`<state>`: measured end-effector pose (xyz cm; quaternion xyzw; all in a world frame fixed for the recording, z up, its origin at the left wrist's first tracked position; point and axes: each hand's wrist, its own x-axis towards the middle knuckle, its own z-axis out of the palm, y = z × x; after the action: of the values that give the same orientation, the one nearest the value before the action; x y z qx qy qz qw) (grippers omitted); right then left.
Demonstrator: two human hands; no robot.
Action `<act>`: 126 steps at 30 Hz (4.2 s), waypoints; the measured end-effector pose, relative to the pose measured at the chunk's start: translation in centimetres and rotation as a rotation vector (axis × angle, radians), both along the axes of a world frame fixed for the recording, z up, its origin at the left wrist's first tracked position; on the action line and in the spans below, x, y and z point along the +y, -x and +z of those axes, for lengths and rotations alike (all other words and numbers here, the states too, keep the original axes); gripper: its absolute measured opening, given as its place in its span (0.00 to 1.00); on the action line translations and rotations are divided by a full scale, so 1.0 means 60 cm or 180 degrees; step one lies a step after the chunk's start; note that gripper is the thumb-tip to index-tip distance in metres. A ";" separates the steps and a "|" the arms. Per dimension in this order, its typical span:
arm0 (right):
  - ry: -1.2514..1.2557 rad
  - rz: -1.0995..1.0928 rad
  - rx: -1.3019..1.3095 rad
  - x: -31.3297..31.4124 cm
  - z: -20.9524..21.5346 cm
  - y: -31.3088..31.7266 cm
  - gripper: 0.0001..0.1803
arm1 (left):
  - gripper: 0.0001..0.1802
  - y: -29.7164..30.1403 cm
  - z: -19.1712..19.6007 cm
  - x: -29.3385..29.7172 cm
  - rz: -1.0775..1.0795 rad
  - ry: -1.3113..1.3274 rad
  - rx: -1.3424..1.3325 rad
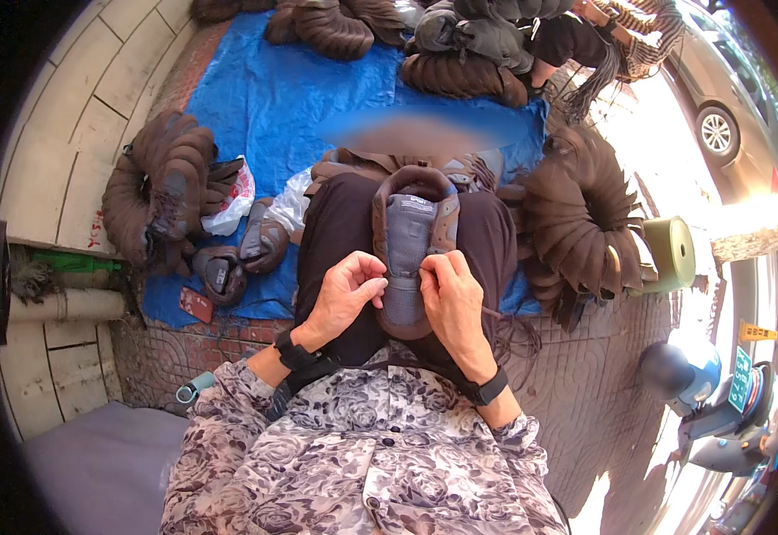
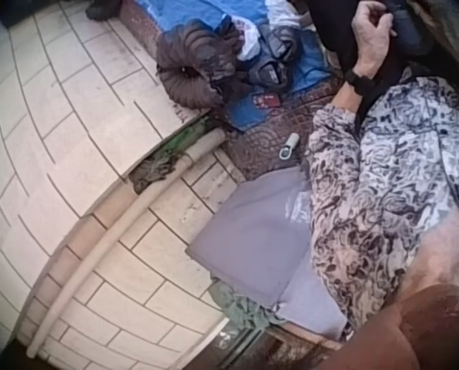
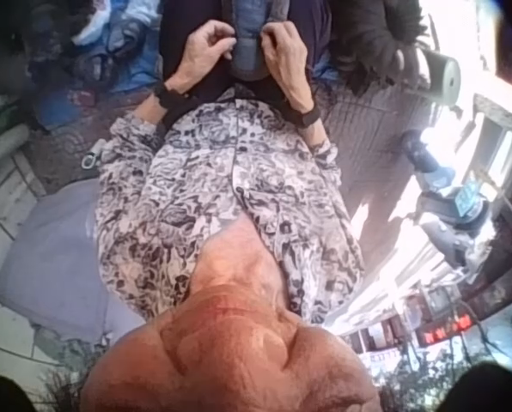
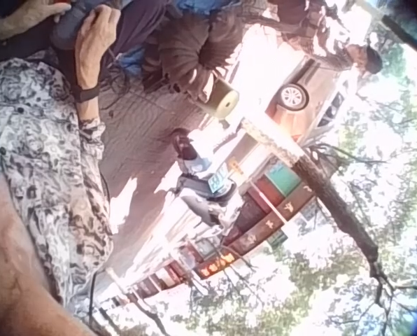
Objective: Lacing a newly manufactured shoe at a workspace station.
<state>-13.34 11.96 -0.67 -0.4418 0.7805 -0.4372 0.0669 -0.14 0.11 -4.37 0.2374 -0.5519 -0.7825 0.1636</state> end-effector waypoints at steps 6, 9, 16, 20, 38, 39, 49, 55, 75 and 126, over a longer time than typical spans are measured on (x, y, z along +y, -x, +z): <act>-0.0079 0.0347 -0.0252 0.014 0.007 0.006 0.06 | 0.10 0.007 0.035 0.002 0.0096 0.2040 -0.0005; 0.0031 0.0506 0.0139 0.012 0.012 0.002 0.07 | 0.12 0.014 0.035 0.001 0.0063 0.2241 -0.0029; -0.0087 0.0672 -0.0288 0.007 0.002 0.019 0.06 | 0.14 0.016 0.039 0.003 -0.0088 0.2478 -0.0142; -0.0097 0.0650 -0.0904 0.007 -0.001 0.020 0.04 | 0.13 0.019 0.032 0.006 -0.0133 0.2617 -0.0194; 0.0164 0.0409 0.0053 0.007 -0.024 0.002 0.06 | 0.18 0.013 0.036 0.008 -0.0070 0.2310 -0.0182; 0.0165 0.0405 0.0052 0.007 -0.022 0.005 0.06 | 0.18 0.012 0.036 0.008 -0.0074 0.2311 -0.0181; -0.0059 0.0418 -0.0442 0.016 -0.005 0.009 0.08 | 0.08 0.004 -0.001 -0.003 0.0191 0.0459 -0.0178; -0.0196 0.0081 0.0137 0.011 -0.009 -0.005 0.06 | 0.07 0.017 0.007 -0.009 0.0018 0.0539 -0.0495; 0.0148 0.0655 -0.0638 0.019 -0.007 0.019 0.06 | 0.07 0.015 0.000 -0.006 0.0118 -0.0006 -0.0154; 0.0123 0.0811 -0.0285 -0.003 -0.006 0.012 0.05 | 0.04 0.015 -0.009 0.001 0.0143 -0.0220 0.0105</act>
<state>-14.06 11.78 -1.02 -0.5185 0.7058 -0.4594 0.1482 -1.03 0.16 -4.90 0.2423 -0.5163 -0.8010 0.1819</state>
